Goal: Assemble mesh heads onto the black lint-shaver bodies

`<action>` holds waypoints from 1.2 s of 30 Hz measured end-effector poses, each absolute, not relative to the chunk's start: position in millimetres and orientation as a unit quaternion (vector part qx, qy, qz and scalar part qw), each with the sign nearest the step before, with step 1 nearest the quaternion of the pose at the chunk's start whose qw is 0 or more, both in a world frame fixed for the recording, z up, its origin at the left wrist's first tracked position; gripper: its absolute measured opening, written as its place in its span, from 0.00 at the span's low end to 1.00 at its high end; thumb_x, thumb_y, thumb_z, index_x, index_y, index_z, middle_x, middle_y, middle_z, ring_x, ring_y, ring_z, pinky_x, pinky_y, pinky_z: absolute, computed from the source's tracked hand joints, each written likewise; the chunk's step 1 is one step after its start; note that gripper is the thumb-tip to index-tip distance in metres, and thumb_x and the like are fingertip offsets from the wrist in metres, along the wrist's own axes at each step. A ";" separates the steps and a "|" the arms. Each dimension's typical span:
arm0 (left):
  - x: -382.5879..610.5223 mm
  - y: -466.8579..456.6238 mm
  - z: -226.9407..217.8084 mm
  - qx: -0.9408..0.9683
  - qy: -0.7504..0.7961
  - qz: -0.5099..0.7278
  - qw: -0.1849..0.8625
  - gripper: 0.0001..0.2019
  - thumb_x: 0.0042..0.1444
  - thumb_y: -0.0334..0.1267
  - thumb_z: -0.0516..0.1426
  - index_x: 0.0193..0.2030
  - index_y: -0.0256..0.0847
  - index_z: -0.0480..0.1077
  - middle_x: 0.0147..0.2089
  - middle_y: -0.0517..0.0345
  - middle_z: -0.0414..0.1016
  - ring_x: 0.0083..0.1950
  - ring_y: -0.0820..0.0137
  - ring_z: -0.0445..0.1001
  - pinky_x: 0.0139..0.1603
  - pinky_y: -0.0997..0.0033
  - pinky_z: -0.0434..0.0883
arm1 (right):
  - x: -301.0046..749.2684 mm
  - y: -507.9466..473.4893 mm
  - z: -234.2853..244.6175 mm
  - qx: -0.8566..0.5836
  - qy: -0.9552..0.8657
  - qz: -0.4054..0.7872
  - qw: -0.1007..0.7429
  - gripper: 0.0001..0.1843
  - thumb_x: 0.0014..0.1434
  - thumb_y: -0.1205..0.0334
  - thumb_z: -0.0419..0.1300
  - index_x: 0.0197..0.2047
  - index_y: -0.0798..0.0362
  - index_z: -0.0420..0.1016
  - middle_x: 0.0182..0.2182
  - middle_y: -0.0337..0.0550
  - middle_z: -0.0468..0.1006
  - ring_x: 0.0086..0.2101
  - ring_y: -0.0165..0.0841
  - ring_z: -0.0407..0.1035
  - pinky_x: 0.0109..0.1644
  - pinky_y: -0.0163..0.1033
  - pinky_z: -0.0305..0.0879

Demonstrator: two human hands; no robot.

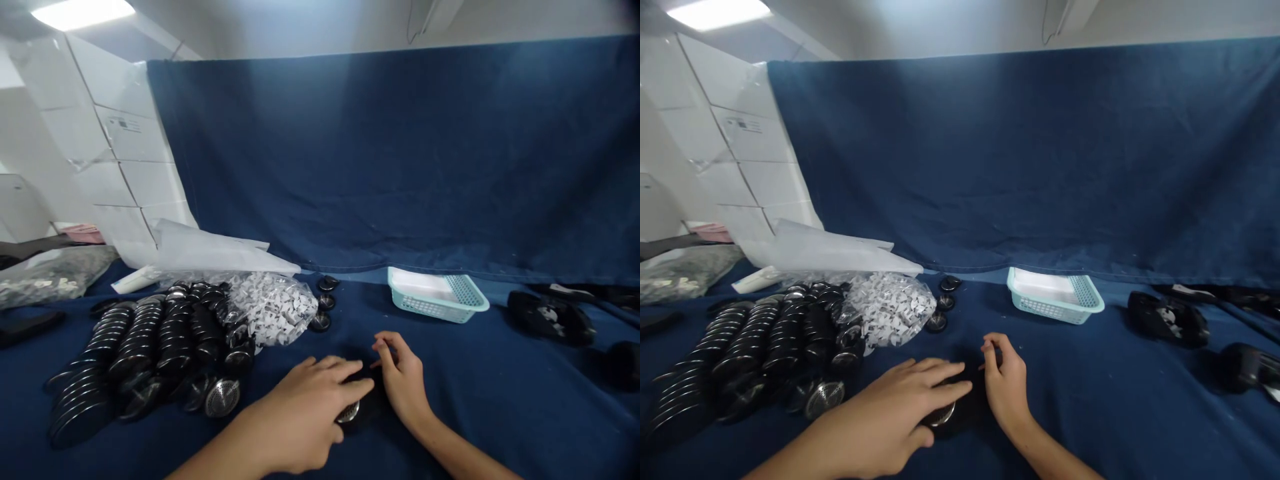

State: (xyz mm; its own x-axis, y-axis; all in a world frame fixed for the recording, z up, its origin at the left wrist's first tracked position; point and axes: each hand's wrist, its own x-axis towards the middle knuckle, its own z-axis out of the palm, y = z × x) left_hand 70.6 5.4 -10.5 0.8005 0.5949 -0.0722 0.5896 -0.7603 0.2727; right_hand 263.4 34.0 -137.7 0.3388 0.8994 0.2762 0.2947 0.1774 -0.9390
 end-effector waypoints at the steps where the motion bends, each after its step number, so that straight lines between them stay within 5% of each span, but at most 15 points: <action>1: 71.9 5.0 -7.4 0.940 0.313 0.007 0.133 0.36 0.52 0.39 0.64 0.66 0.56 0.56 0.69 0.55 0.57 0.67 0.50 0.59 0.62 0.44 0.62 | 263.5 34.1 -138.3 -0.582 -0.515 0.263 0.571 0.17 0.62 0.47 0.51 0.42 0.51 0.70 0.33 0.41 0.77 0.26 0.35 0.74 0.33 0.38 0.67; 5: 84.0 3.5 -3.5 0.903 0.425 -0.003 0.059 0.33 0.47 0.58 0.63 0.55 0.37 0.71 0.52 0.40 0.74 0.51 0.43 0.73 0.48 0.42 0.71 | 263.2 34.1 -140.1 -0.589 -0.523 0.248 0.564 0.17 0.63 0.48 0.50 0.42 0.51 0.70 0.33 0.42 0.77 0.25 0.35 0.73 0.33 0.38 0.66; 7: 87.8 2.2 -3.1 0.905 0.421 -0.037 0.047 0.22 0.51 0.51 0.63 0.46 0.36 0.75 0.45 0.44 0.77 0.44 0.48 0.76 0.43 0.47 0.74 | 263.0 33.8 -140.5 -0.596 -0.530 0.228 0.558 0.16 0.63 0.49 0.49 0.42 0.50 0.71 0.33 0.42 0.77 0.25 0.35 0.72 0.32 0.38 0.65; 9: 88.5 0.2 -1.9 0.931 0.356 -0.056 0.056 0.19 0.49 0.38 0.66 0.50 0.45 0.73 0.54 0.49 0.74 0.51 0.50 0.74 0.47 0.51 0.73 | 262.9 33.8 -140.7 -0.601 -0.540 0.206 0.553 0.16 0.63 0.50 0.48 0.42 0.49 0.71 0.33 0.42 0.78 0.26 0.36 0.72 0.33 0.38 0.65; 12: 89.6 -3.8 0.2 0.942 0.331 -0.042 0.044 0.41 0.40 0.40 0.71 0.63 0.53 0.61 0.68 0.50 0.59 0.64 0.44 0.62 0.55 0.45 0.69 | 262.7 34.2 -140.6 -0.601 -0.548 0.188 0.550 0.15 0.62 0.50 0.49 0.41 0.49 0.71 0.34 0.43 0.78 0.28 0.36 0.72 0.34 0.37 0.65; 15: 94.0 -7.1 2.3 0.897 0.439 -0.050 0.012 0.34 0.47 0.56 0.64 0.57 0.37 0.69 0.55 0.37 0.72 0.52 0.40 0.73 0.47 0.41 0.71 | 262.3 34.5 -140.3 -0.603 -0.548 0.183 0.549 0.14 0.62 0.51 0.49 0.41 0.49 0.71 0.32 0.41 0.78 0.26 0.35 0.71 0.32 0.37 0.64; 18: 93.8 -6.7 6.4 0.914 0.397 -0.076 0.032 0.12 0.56 0.39 0.60 0.46 0.39 0.75 0.49 0.45 0.77 0.47 0.48 0.77 0.47 0.48 0.72 | 262.3 34.2 -139.8 -0.607 -0.548 0.175 0.548 0.14 0.62 0.52 0.49 0.40 0.49 0.71 0.32 0.41 0.78 0.26 0.35 0.71 0.31 0.36 0.63; 20: 90.9 -4.2 9.1 0.945 0.311 -0.068 0.070 0.26 0.48 0.31 0.65 0.54 0.52 0.70 0.64 0.54 0.66 0.61 0.49 0.67 0.57 0.50 0.68 | 262.5 33.9 -139.2 -0.607 -0.551 0.170 0.546 0.14 0.62 0.53 0.48 0.40 0.49 0.72 0.32 0.40 0.79 0.27 0.35 0.71 0.32 0.36 0.63; 22: 88.9 -1.3 10.8 0.943 0.321 -0.043 0.080 0.39 0.42 0.38 0.69 0.62 0.55 0.62 0.70 0.52 0.56 0.66 0.46 0.59 0.60 0.48 0.65 | 262.6 33.5 -138.2 -0.607 -0.554 0.165 0.545 0.14 0.63 0.53 0.48 0.40 0.49 0.72 0.32 0.40 0.79 0.28 0.34 0.71 0.33 0.36 0.63; 24: 88.8 0.7 11.9 0.910 0.409 -0.029 0.057 0.35 0.46 0.50 0.66 0.61 0.44 0.66 0.62 0.41 0.67 0.58 0.43 0.69 0.54 0.44 0.68 | 262.4 32.9 -137.0 -0.608 -0.555 0.162 0.545 0.14 0.63 0.53 0.48 0.40 0.49 0.72 0.32 0.40 0.79 0.27 0.34 0.71 0.33 0.36 0.63; 27: 88.6 1.5 14.4 0.917 0.390 -0.045 0.068 0.16 0.53 0.43 0.62 0.48 0.43 0.75 0.51 0.48 0.76 0.50 0.51 0.75 0.50 0.50 0.70 | 261.8 31.4 -135.1 -0.608 -0.557 0.159 0.543 0.14 0.63 0.54 0.47 0.39 0.49 0.72 0.31 0.40 0.78 0.26 0.34 0.71 0.32 0.35 0.63; 29: 87.3 1.3 15.2 0.948 0.295 -0.054 0.106 0.26 0.47 0.36 0.66 0.55 0.54 0.70 0.61 0.57 0.69 0.59 0.54 0.70 0.55 0.54 0.68 | 261.5 30.3 -134.1 -0.607 -0.560 0.157 0.542 0.14 0.63 0.54 0.47 0.39 0.49 0.72 0.32 0.40 0.79 0.27 0.34 0.71 0.33 0.36 0.63; 31: 86.6 1.3 13.7 0.948 0.297 -0.043 0.104 0.36 0.43 0.43 0.68 0.61 0.55 0.64 0.65 0.54 0.64 0.61 0.50 0.67 0.56 0.51 0.67 | 261.3 29.7 -133.7 -0.606 -0.561 0.156 0.542 0.14 0.63 0.54 0.47 0.40 0.49 0.72 0.32 0.40 0.79 0.27 0.35 0.71 0.33 0.36 0.63; 33: 87.3 2.1 10.4 0.919 0.386 -0.038 0.067 0.34 0.44 0.53 0.66 0.57 0.43 0.69 0.55 0.43 0.74 0.52 0.45 0.73 0.50 0.47 0.69 | 261.2 29.9 -133.8 -0.605 -0.562 0.156 0.542 0.14 0.63 0.54 0.47 0.40 0.49 0.72 0.32 0.40 0.78 0.27 0.34 0.71 0.33 0.36 0.63; 36: 88.7 4.0 6.7 0.928 0.365 -0.059 0.051 0.25 0.44 0.43 0.68 0.50 0.44 0.74 0.53 0.46 0.75 0.52 0.48 0.74 0.50 0.51 0.70 | 261.0 30.4 -134.3 -0.603 -0.564 0.156 0.542 0.14 0.64 0.54 0.47 0.39 0.48 0.72 0.32 0.40 0.78 0.27 0.34 0.71 0.33 0.36 0.63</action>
State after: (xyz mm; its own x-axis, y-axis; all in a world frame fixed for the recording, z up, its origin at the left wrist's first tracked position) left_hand 88.7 4.0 6.7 0.7270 0.6708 -0.1465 0.6828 -0.7288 0.0508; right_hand 261.0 30.4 -134.3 0.3152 0.8494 0.4233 0.5114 0.2237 -0.8297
